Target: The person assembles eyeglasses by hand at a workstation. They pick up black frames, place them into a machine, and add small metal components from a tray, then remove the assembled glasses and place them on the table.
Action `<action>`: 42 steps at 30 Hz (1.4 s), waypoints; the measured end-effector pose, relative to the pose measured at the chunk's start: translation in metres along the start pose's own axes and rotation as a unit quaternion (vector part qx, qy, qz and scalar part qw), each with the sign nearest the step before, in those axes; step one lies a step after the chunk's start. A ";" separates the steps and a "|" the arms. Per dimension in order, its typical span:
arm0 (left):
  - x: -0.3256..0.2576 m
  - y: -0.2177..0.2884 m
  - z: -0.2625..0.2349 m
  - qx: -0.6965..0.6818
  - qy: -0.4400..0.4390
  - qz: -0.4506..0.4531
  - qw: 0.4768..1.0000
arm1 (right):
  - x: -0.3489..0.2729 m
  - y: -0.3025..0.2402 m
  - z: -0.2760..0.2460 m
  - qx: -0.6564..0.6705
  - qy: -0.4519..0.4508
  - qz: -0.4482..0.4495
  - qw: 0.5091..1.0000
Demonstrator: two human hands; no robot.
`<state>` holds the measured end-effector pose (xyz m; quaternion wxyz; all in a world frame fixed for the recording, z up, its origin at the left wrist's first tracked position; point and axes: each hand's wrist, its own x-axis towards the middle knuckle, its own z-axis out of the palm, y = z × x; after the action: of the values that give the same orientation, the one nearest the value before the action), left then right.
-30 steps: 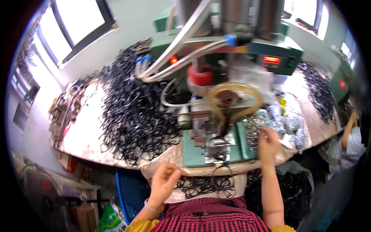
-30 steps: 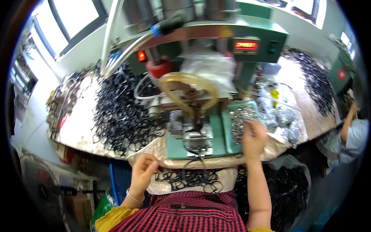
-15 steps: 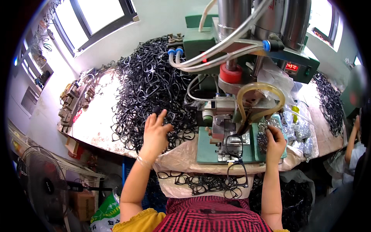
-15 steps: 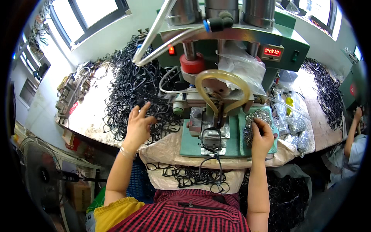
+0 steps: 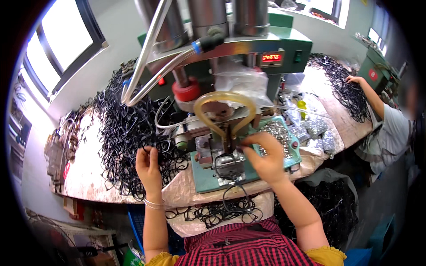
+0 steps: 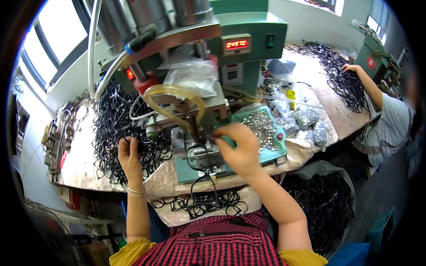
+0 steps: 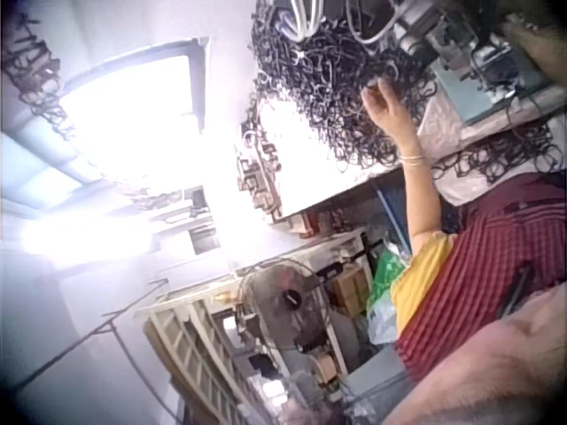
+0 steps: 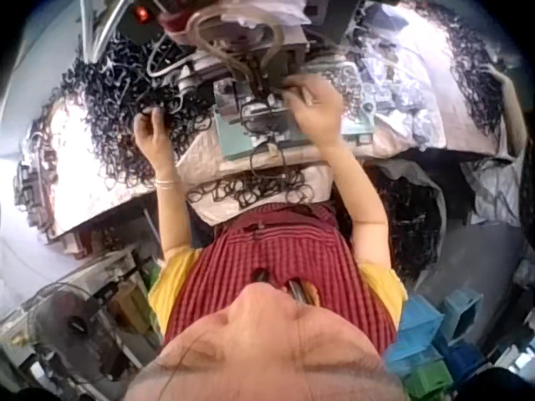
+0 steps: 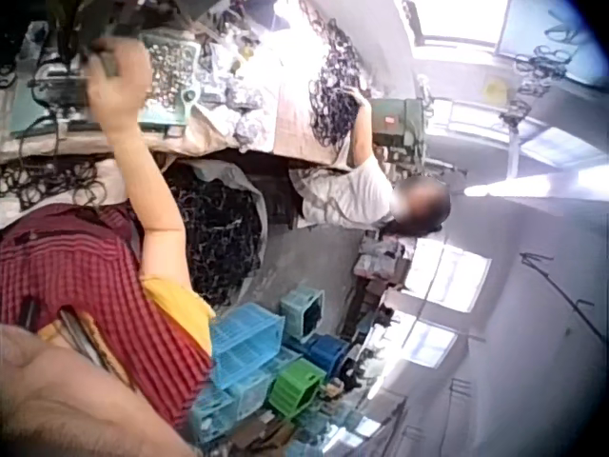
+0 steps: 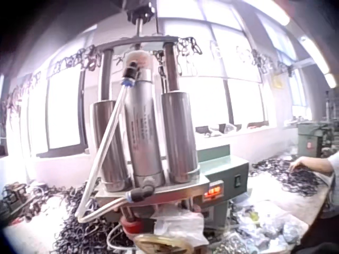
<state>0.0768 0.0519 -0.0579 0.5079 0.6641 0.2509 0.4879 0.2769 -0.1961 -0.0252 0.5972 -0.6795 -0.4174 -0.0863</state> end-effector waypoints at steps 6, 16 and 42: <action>-0.048 -0.029 0.011 -0.088 -0.023 -0.064 0.994 | -0.007 -0.005 0.029 0.187 0.057 0.167 0.966; -0.009 0.096 0.064 -0.067 -0.092 0.285 0.952 | -0.007 -0.036 0.034 0.319 0.042 0.219 0.921; -0.113 0.030 0.042 0.199 -0.092 0.282 0.934 | -0.033 0.103 -0.044 -0.249 0.058 0.017 0.967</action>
<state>0.0655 -0.0703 -0.0751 0.2278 0.8370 0.0969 0.4880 0.3420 -0.2439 -0.1097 0.4337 -0.8075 -0.3359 -0.2170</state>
